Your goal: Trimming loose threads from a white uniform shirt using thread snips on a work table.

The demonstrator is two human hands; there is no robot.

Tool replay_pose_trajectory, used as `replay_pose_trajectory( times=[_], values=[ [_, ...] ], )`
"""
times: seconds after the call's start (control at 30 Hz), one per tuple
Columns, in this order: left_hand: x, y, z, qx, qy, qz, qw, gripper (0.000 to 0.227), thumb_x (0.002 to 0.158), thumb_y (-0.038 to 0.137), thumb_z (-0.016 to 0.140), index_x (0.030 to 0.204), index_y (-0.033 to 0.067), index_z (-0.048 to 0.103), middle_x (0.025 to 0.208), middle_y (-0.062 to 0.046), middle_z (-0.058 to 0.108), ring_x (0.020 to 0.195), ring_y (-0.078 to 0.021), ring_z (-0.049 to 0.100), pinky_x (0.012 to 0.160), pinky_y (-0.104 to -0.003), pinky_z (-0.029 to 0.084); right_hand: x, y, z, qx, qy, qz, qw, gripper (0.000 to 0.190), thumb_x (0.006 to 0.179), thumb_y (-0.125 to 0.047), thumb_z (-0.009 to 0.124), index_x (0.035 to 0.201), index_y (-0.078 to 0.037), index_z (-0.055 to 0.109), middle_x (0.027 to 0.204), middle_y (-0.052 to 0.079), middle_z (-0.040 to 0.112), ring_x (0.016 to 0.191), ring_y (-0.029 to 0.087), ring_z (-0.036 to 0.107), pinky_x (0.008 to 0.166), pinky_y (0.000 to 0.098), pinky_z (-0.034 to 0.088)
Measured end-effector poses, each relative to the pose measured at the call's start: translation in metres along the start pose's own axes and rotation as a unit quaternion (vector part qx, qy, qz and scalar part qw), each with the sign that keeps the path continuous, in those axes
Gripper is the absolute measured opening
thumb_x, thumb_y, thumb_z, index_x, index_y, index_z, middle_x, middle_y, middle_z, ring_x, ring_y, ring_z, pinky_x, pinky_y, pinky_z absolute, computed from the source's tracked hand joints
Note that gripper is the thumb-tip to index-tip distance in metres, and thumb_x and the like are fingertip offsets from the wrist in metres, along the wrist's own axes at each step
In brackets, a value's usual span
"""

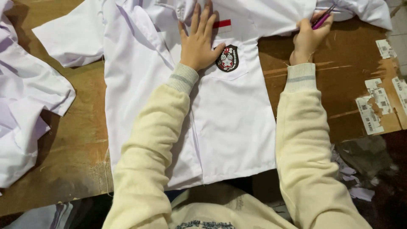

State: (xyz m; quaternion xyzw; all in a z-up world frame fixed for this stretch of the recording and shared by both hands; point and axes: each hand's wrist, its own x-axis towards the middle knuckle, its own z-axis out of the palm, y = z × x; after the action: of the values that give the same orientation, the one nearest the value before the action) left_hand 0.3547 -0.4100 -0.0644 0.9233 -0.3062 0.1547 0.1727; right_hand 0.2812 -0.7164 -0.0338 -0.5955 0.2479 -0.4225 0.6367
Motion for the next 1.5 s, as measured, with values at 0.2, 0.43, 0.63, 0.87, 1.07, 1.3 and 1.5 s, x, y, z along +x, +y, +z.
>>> replay_pose_trajectory(
  times=[0.2, 0.43, 0.63, 0.87, 1.07, 1.3, 1.5],
  values=[
    [0.001, -0.007, 0.011, -0.016, 0.025, 0.007, 1.0, 0.084, 0.091, 0.068, 0.061, 0.157, 0.0196, 0.041, 0.17, -0.001, 0.004, 0.156, -0.0274, -0.004, 0.116, -0.08, 0.007, 0.004, -0.009, -0.01, -0.099, -0.044, 0.04, 0.993, 0.018, 0.089, -0.017, 0.067, 0.09, -0.022, 0.05, 0.085, -0.004, 0.056, 0.069, 0.009, 0.052, 0.038, 0.0233, 0.029],
    [-0.003, -0.004, 0.0, -0.02, 0.003, 0.014, 1.0, 0.084, 0.093, 0.061, 0.063, 0.161, 0.0195, 0.037, 0.17, -0.002, 0.001, 0.156, -0.0287, -0.005, 0.115, -0.082, 0.011, 0.003, -0.017, -0.009, -0.131, -0.036, -0.175, 0.975, 0.02, 0.095, -0.009, 0.078, 0.097, -0.017, 0.06, 0.095, 0.001, 0.076, 0.089, 0.016, 0.077, 0.083, 0.033, 0.067],
    [0.0, 0.004, -0.008, 0.036, 0.007, -0.008, 0.999, 0.073, 0.102, 0.056, 0.067, 0.163, 0.0332, 0.034, 0.169, -0.007, 0.01, 0.155, -0.031, 0.007, 0.108, -0.074, 0.032, 0.02, 0.019, -0.014, -0.171, -0.026, -0.367, 0.914, 0.046, 0.11, -0.008, 0.076, 0.143, -0.014, 0.045, 0.132, 0.013, 0.071, 0.118, 0.027, 0.077, 0.104, 0.0364, 0.064],
    [0.004, 0.03, -0.038, -0.2, 0.261, 0.025, 0.944, 0.013, 0.093, 0.018, 0.06, 0.106, 0.0179, 0.06, 0.09, 0.004, 0.058, 0.082, -0.0174, 0.055, 0.072, -0.035, 0.039, -0.092, -0.044, 0.048, -0.147, -0.279, -0.458, 0.831, 0.007, 0.115, -0.003, 0.055, 0.114, 0.001, 0.049, 0.093, 0.013, 0.055, 0.068, 0.019, 0.051, 0.058, 0.0304, 0.041],
    [-0.001, 0.049, -0.018, -0.552, 0.055, -0.04, 0.831, 0.044, 0.098, 0.05, 0.057, 0.119, 0.0147, 0.043, 0.096, -0.003, 0.058, 0.072, -0.013, 0.065, 0.067, -0.026, 0.054, -0.107, -0.038, 0.053, -0.147, -0.374, -0.37, 0.838, 0.011, 0.116, -0.009, 0.051, 0.116, -0.003, 0.041, 0.077, 0.008, 0.045, 0.064, 0.017, 0.043, 0.062, 0.0317, 0.034],
    [-0.002, 0.042, -0.009, -0.528, 0.115, -0.04, 0.84, 0.031, 0.095, 0.01, 0.066, 0.113, 0.0157, 0.042, 0.085, 0.002, 0.057, 0.068, -0.0101, 0.061, 0.059, -0.024, 0.052, -0.086, -0.061, 0.042, -0.161, -0.194, -0.441, 0.862, 0.008, 0.113, -0.005, 0.056, 0.117, -0.002, 0.051, 0.096, 0.015, 0.069, 0.068, 0.02, 0.069, 0.058, 0.0271, 0.059],
    [-0.006, 0.043, -0.019, -0.451, 0.139, 0.052, 0.88, 0.022, 0.099, 0.011, 0.063, 0.099, 0.0148, 0.042, 0.089, 0.001, 0.052, 0.066, -0.0116, 0.059, 0.052, -0.025, 0.048, -0.055, -0.067, 0.014, -0.283, -0.292, -0.4, 0.821, 0.039, 0.104, -0.027, 0.089, 0.114, 0.003, 0.065, 0.1, 0.013, 0.055, 0.068, 0.015, 0.05, 0.057, 0.0297, 0.044]
  ],
)
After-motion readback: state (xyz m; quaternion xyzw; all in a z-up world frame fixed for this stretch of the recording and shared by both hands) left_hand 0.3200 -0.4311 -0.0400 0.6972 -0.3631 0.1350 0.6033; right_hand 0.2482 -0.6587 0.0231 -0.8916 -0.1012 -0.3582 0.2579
